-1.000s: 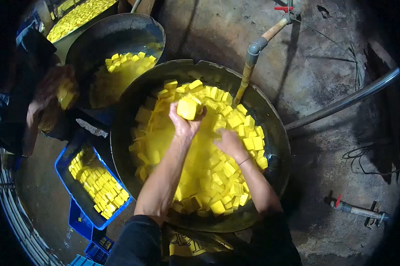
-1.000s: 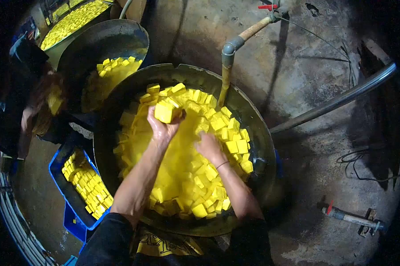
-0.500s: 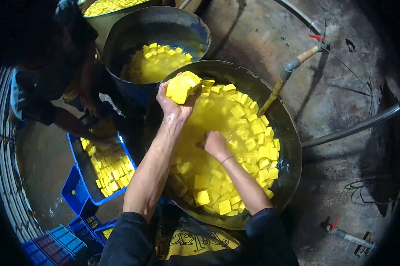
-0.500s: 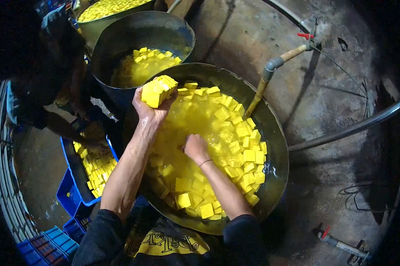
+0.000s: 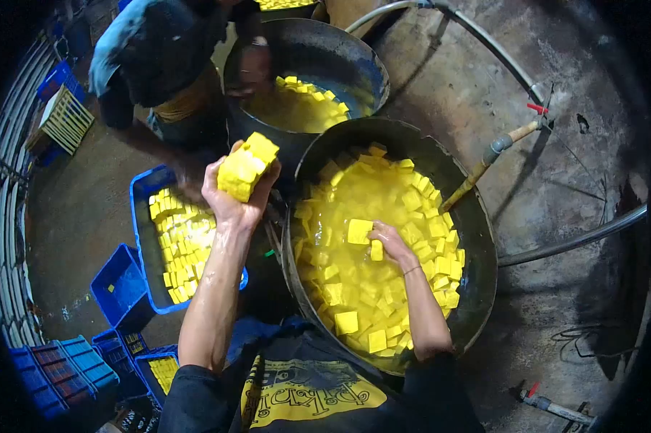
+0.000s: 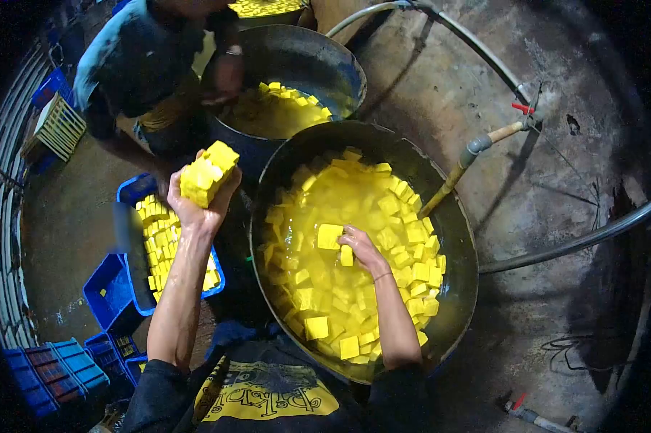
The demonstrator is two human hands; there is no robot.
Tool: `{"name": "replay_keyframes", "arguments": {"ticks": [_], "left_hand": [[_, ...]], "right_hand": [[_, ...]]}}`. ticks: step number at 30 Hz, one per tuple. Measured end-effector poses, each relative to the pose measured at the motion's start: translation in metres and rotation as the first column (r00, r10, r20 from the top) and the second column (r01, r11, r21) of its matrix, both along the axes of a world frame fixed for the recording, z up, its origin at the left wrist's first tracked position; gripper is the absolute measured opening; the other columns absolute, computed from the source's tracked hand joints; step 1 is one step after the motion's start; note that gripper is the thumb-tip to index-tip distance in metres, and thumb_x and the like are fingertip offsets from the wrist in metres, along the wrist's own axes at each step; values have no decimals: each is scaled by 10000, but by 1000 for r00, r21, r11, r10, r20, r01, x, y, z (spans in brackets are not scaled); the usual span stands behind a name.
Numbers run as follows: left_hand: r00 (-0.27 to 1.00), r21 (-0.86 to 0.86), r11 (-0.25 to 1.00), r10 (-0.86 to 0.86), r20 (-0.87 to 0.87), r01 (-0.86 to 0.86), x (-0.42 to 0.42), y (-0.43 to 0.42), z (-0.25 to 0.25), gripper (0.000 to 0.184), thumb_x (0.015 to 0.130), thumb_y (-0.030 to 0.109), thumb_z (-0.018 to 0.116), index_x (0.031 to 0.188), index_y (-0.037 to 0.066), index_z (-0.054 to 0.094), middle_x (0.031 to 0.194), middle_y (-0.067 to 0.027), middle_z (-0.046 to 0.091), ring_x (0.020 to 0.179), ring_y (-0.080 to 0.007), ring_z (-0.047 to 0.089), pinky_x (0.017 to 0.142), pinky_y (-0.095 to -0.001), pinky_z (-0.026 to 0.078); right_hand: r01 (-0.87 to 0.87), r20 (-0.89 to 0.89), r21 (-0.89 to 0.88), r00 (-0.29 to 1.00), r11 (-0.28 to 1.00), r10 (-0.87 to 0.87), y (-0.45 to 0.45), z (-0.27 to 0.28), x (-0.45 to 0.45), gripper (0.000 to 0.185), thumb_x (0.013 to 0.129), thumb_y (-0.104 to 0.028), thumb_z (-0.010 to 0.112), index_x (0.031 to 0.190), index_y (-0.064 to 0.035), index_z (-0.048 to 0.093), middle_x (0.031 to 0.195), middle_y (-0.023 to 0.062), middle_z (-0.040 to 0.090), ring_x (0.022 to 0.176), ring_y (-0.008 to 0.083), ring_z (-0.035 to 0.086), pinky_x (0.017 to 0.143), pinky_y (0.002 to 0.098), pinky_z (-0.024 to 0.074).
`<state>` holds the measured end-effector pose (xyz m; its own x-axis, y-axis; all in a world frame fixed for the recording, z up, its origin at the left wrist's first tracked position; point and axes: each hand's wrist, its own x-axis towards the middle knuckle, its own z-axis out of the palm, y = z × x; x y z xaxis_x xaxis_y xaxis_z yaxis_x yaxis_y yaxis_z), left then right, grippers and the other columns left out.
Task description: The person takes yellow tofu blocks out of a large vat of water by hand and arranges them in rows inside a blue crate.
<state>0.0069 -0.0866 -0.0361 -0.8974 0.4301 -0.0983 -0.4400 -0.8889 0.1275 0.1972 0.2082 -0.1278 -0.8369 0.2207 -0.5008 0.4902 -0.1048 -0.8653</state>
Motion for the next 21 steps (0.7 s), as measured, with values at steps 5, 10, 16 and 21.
{"name": "replay_keyframes", "arguments": {"ticks": [5,10,16,21], "left_hand": [[998,-31,999,-5,70,7,3,-33,-38,473,805,362,537,1157,48,573,1143,-169,614,1035,-376,591,932,-561,456],[991,-192,981,-10,132,36,10,-46,-60,396,817,286,500,1096,17,583,1015,-138,638,939,-275,624,845,-417,520],[976,-187,975,-81,203,120,22,-84,-85,411,846,332,469,1078,15,589,1040,-146,617,952,-275,604,889,-414,489],[960,-146,987,-28,280,71,17,-117,-132,436,878,365,436,1082,12,591,1032,-141,632,958,-279,610,894,-412,487]], "right_hand": [[-137,-192,-111,975,984,114,-76,91,-28,358,837,-115,646,1145,49,564,1004,58,632,792,97,600,671,225,496],[-291,-206,317,908,903,365,-186,165,-79,380,744,-183,781,1012,36,625,861,29,627,766,67,558,662,231,465],[-301,-176,600,854,741,489,-267,114,-126,356,782,-194,736,1026,12,580,836,58,613,767,103,565,670,259,463],[-254,-282,525,849,812,448,-328,103,-142,452,771,-217,752,1110,-6,541,1015,94,582,926,135,550,798,282,456]]}}
